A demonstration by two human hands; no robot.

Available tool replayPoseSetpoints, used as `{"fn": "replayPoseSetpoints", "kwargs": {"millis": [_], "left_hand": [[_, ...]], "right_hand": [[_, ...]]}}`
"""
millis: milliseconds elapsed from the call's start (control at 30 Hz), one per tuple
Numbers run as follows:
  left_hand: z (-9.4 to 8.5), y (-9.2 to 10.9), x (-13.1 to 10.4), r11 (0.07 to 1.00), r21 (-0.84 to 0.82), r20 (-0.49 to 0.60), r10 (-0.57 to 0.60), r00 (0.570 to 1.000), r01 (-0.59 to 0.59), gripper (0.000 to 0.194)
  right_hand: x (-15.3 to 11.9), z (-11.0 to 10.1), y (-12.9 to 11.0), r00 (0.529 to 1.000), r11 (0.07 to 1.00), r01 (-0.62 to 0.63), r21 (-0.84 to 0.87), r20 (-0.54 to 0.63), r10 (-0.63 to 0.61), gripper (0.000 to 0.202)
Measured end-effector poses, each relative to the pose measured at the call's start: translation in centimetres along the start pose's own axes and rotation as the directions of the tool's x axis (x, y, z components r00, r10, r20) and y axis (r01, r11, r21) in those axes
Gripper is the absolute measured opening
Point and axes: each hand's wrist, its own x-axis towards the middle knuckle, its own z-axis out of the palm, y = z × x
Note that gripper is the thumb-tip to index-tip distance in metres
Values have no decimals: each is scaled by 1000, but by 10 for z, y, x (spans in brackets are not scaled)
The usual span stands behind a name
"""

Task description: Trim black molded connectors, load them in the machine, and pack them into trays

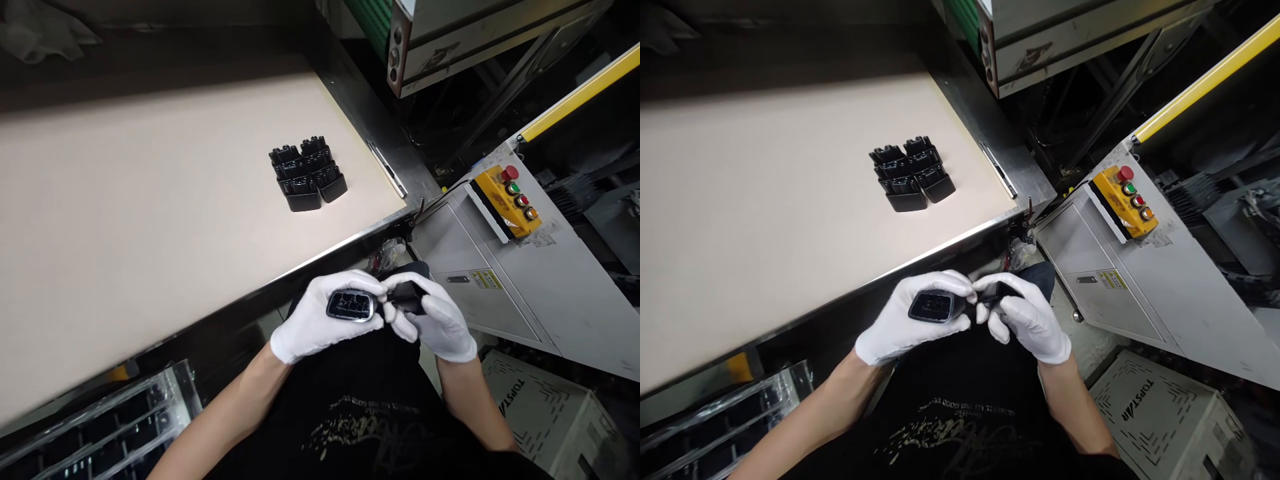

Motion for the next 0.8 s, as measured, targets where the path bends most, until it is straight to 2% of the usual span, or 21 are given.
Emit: {"fn": "replayPoseSetpoints", "kwargs": {"millis": [100,167,233,300,367,433,533,667,733,800], "left_hand": [[0,2,2,999,42,45,15,999,-17,29],[2,0,3,999,40,37,0,999,-2,28],[5,-4,2,1000,27,6,-11,1000,11,27],[7,-9,1,1000,11,-21,-12,1000,12,29],[8,-12,0,1000,-1,-25,0,1000,0,29],[9,-12,0,1000,-4,-19,18,1000,-18,28],[12,-9,2,999,31,-9,42,999,-42,25],[21,-9,4,997,63,59,38,998,-42,21],[27,-10,5,997,76,98,9,995,-16,14],[32,-11,7,996,87,109,-19,994,10,12]], "right_hand": [[1,7,-10,992,964,17,-266,-115,-49,41],[5,11,-13,965,845,70,-531,-178,-192,31],[8,14,-13,913,661,161,-733,-143,-382,26],[10,14,-10,843,502,256,-826,-63,-533,27],[12,12,-8,776,383,327,-864,14,-630,28],[14,9,-5,724,306,367,-879,64,-687,32],[17,3,-2,705,307,377,-874,56,-707,42],[23,-1,-2,715,419,411,-810,0,-700,47],[25,-1,-2,738,488,420,-765,-24,-674,46],[26,1,-2,788,602,412,-684,-64,-612,44]]}}
